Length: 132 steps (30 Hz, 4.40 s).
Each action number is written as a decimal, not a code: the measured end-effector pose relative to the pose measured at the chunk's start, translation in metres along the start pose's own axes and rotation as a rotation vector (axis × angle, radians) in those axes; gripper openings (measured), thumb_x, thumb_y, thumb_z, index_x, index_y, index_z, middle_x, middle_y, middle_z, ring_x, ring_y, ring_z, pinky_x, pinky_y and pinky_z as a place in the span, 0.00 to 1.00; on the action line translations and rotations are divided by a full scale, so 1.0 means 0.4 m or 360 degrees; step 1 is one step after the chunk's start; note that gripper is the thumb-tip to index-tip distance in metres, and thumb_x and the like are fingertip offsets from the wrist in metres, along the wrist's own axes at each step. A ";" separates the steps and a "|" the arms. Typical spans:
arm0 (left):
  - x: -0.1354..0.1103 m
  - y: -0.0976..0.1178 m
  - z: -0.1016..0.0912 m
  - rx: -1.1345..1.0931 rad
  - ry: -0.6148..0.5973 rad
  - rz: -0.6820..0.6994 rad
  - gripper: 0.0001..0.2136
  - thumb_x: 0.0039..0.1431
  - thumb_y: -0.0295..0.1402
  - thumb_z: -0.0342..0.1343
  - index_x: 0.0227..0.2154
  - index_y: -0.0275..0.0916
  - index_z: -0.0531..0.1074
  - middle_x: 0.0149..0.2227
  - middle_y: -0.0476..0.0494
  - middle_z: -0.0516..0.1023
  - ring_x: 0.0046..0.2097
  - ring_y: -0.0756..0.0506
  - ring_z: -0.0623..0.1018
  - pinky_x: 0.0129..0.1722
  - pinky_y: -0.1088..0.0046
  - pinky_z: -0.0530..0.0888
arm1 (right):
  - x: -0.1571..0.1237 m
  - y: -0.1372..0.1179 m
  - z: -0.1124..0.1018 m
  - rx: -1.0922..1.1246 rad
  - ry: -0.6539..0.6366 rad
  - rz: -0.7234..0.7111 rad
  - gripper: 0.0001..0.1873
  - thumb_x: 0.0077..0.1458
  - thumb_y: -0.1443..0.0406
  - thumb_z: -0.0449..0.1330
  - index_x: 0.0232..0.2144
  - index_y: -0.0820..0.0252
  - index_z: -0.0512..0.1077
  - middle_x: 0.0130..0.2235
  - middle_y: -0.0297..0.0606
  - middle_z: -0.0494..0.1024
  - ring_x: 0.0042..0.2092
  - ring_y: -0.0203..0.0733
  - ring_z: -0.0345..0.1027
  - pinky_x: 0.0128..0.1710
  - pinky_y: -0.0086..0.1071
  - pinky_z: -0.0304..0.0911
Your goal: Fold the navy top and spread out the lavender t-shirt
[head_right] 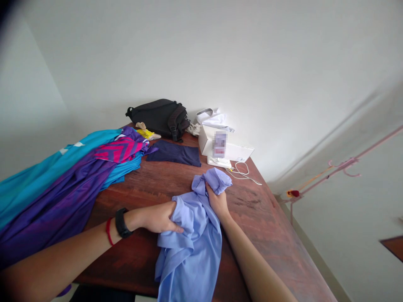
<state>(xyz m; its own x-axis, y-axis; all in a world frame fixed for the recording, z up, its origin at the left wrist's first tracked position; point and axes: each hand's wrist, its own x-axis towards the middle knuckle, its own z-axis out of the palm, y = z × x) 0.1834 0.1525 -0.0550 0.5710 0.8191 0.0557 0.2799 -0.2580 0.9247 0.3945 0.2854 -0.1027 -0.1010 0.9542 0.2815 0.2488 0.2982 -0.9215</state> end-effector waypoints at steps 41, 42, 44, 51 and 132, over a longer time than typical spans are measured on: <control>0.003 0.025 -0.103 -0.0499 0.1587 -0.0011 0.09 0.49 0.35 0.54 0.19 0.40 0.60 0.19 0.54 0.62 0.22 0.53 0.63 0.21 0.79 0.60 | 0.046 -0.017 -0.041 0.0494 0.0637 0.0200 0.33 0.55 0.49 0.61 0.58 0.60 0.70 0.57 0.43 0.76 0.58 0.52 0.71 0.57 0.43 0.68; 0.002 0.027 -0.115 -0.0523 0.1846 0.0008 0.10 0.50 0.35 0.53 0.20 0.40 0.60 0.18 0.55 0.61 0.20 0.53 0.62 0.19 0.79 0.58 | 0.044 -0.026 -0.040 0.0551 0.0646 0.0187 0.33 0.54 0.50 0.62 0.58 0.60 0.70 0.57 0.43 0.76 0.57 0.52 0.71 0.57 0.42 0.68; -0.002 0.032 -0.140 -0.0551 0.2186 0.0057 0.11 0.51 0.35 0.54 0.19 0.41 0.58 0.15 0.57 0.59 0.16 0.54 0.59 0.15 0.80 0.55 | 0.040 -0.036 -0.035 0.0617 0.0609 0.0138 0.32 0.54 0.52 0.63 0.57 0.60 0.70 0.57 0.42 0.76 0.56 0.51 0.71 0.57 0.42 0.68; -0.015 0.023 -0.190 -0.0314 0.2274 -0.0087 0.12 0.52 0.35 0.52 0.17 0.41 0.58 0.13 0.55 0.61 0.15 0.52 0.62 0.16 0.79 0.57 | 0.025 -0.032 -0.015 0.0760 0.0590 0.0181 0.33 0.52 0.51 0.65 0.57 0.61 0.70 0.55 0.42 0.77 0.55 0.49 0.72 0.54 0.42 0.71; -0.020 0.030 0.006 -0.0696 -0.0858 0.0104 0.20 0.50 0.46 0.68 0.40 0.37 0.77 0.40 0.46 0.79 0.42 0.42 0.78 0.47 0.68 0.76 | -0.152 -0.114 -0.007 0.0177 -0.0307 -0.0568 0.20 0.56 0.50 0.64 0.49 0.49 0.76 0.45 0.42 0.79 0.53 0.52 0.72 0.57 0.46 0.68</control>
<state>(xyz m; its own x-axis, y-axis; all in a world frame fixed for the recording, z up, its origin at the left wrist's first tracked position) 0.1841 0.1417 -0.0451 0.9112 0.4112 0.0261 -0.0397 0.0246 0.9989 0.3918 0.2138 -0.0771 -0.3434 0.7663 0.5429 0.0610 0.5951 -0.8014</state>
